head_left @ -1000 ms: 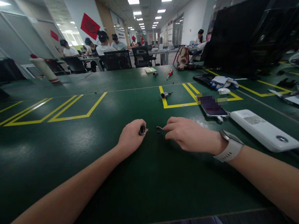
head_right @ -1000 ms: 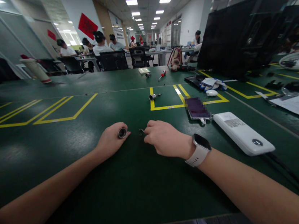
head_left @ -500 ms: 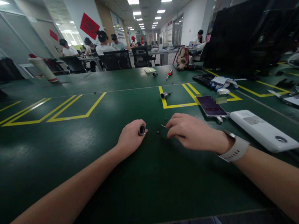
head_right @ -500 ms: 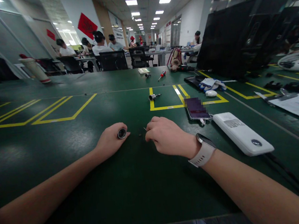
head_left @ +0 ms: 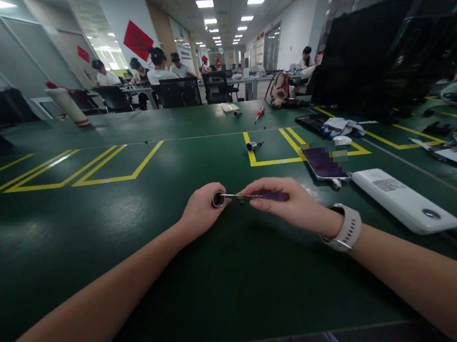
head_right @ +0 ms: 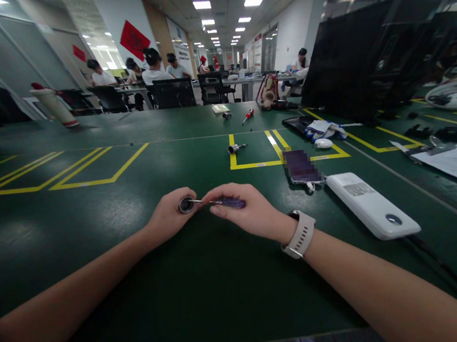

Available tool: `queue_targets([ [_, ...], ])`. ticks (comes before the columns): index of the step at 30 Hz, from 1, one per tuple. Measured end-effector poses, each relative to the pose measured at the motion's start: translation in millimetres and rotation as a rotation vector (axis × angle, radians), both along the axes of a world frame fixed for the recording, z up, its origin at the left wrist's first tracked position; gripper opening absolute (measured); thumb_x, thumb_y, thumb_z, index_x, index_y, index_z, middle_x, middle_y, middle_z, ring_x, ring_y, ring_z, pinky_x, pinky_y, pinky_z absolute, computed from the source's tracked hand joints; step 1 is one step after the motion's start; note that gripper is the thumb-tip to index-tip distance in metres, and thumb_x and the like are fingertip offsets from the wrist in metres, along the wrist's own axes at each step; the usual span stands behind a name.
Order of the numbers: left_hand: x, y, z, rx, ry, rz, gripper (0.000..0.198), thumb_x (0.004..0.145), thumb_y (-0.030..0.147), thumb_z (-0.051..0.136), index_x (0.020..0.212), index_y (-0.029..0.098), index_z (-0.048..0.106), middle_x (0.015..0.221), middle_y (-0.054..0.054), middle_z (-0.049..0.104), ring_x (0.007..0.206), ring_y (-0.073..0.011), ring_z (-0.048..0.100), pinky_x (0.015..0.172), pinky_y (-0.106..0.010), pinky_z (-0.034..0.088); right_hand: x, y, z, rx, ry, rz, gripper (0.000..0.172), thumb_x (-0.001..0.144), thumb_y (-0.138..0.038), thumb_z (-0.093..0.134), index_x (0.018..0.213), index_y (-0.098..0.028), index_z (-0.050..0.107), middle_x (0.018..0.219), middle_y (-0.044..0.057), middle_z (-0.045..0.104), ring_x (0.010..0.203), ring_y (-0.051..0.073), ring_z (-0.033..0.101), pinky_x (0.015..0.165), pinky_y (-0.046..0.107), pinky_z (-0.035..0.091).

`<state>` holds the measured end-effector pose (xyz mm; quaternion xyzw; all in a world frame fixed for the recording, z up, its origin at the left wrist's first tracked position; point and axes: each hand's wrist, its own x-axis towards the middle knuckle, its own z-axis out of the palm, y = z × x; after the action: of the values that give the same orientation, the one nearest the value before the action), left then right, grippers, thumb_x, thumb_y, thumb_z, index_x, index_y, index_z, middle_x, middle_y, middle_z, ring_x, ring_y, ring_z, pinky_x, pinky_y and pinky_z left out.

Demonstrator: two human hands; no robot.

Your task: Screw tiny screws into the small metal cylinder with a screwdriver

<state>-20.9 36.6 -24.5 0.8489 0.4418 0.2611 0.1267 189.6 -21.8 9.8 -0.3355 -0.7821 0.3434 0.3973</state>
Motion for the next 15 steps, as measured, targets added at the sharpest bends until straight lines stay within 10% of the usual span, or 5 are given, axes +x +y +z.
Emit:
queue_targets([
  [9, -0.1, 1.7, -3.6, 0.054, 0.023, -0.075, 0.005, 0.075, 0.020, 0.054, 0.072, 0.017, 0.051, 0.072, 0.000, 0.055, 0.066, -0.0149, 0.051, 0.059, -0.026, 0.038, -12.1, -5.3, -13.6, 0.460, -0.408, 0.026, 0.023, 0.088, -0.012, 0.046, 0.106, -0.017, 0.061, 0.118, 0.008, 0.063, 0.106, 0.021, 0.054, 0.089, 0.041, 0.045],
  [15, 1.0, 0.4, -2.5, 0.065, 0.073, -0.081, 0.006, 0.076, 0.020, 0.053, 0.072, 0.018, 0.050, 0.072, 0.000, 0.055, 0.068, -0.0154, 0.052, 0.060, -0.027, 0.038, -16.7, -11.0, -17.3, 0.445, -0.389, -0.035, 0.023, 0.087, -0.013, 0.049, 0.105, -0.016, 0.062, 0.113, 0.009, 0.065, 0.103, 0.022, 0.056, 0.087, 0.041, 0.046],
])
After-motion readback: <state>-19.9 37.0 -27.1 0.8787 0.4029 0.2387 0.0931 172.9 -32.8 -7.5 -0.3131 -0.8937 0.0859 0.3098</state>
